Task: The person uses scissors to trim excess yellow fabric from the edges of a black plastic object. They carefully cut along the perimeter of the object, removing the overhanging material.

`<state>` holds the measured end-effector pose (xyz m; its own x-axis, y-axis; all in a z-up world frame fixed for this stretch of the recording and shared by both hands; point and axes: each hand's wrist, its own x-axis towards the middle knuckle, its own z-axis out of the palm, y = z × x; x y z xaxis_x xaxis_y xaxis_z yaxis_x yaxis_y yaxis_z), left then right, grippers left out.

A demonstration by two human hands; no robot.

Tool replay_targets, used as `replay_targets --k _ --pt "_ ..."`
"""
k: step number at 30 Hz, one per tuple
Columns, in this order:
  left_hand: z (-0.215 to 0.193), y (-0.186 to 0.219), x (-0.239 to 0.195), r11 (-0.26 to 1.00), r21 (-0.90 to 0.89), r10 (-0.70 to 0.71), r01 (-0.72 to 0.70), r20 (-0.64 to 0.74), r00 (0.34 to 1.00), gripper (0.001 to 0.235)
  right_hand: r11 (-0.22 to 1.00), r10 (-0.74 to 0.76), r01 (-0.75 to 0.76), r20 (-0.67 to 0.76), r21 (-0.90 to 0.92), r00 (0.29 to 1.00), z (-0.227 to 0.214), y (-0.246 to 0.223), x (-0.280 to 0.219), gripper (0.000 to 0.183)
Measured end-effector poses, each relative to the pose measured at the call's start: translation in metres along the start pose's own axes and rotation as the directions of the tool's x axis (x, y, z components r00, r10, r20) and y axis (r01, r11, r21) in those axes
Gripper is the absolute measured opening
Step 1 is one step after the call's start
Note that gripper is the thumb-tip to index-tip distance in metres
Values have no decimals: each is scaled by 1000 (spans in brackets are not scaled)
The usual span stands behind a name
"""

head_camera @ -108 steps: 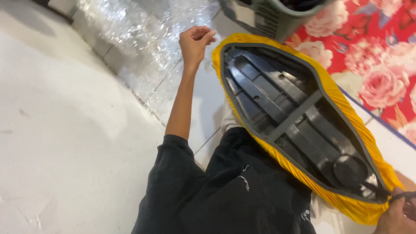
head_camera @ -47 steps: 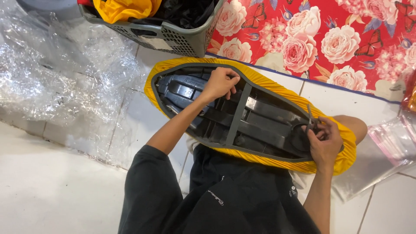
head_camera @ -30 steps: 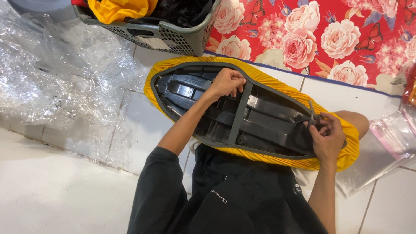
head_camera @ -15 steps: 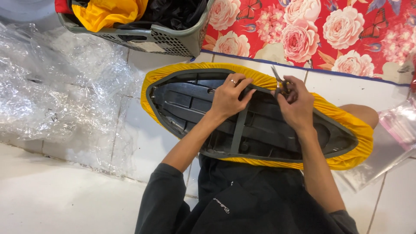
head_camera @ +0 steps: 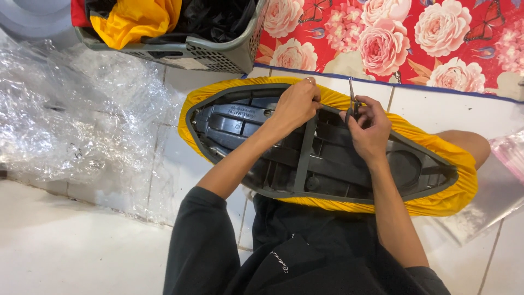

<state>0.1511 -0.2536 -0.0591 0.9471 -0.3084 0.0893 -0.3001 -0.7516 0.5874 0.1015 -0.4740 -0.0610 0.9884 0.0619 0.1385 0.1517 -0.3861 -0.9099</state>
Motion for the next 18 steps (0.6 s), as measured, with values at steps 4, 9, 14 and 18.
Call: replay_targets --k 4,9,14,18 --pt "11 -8 10 998 66 3 -6 55 998 4 1000 14 -14 -7 -5 1000 2 7 -3 44" --pt "24 -16 -1 926 305 239 -224 -10 971 16 1000 24 -24 -11 20 1000 3 3 1 49" --pt "-3 -3 -8 922 284 273 -263 4 962 18 990 -26 20 44 137 999 2 26 -4 40" --pt "-18 4 -12 980 -8 195 -199 -146 970 15 959 -33 9 78 284 996 -1 33 -8 38"
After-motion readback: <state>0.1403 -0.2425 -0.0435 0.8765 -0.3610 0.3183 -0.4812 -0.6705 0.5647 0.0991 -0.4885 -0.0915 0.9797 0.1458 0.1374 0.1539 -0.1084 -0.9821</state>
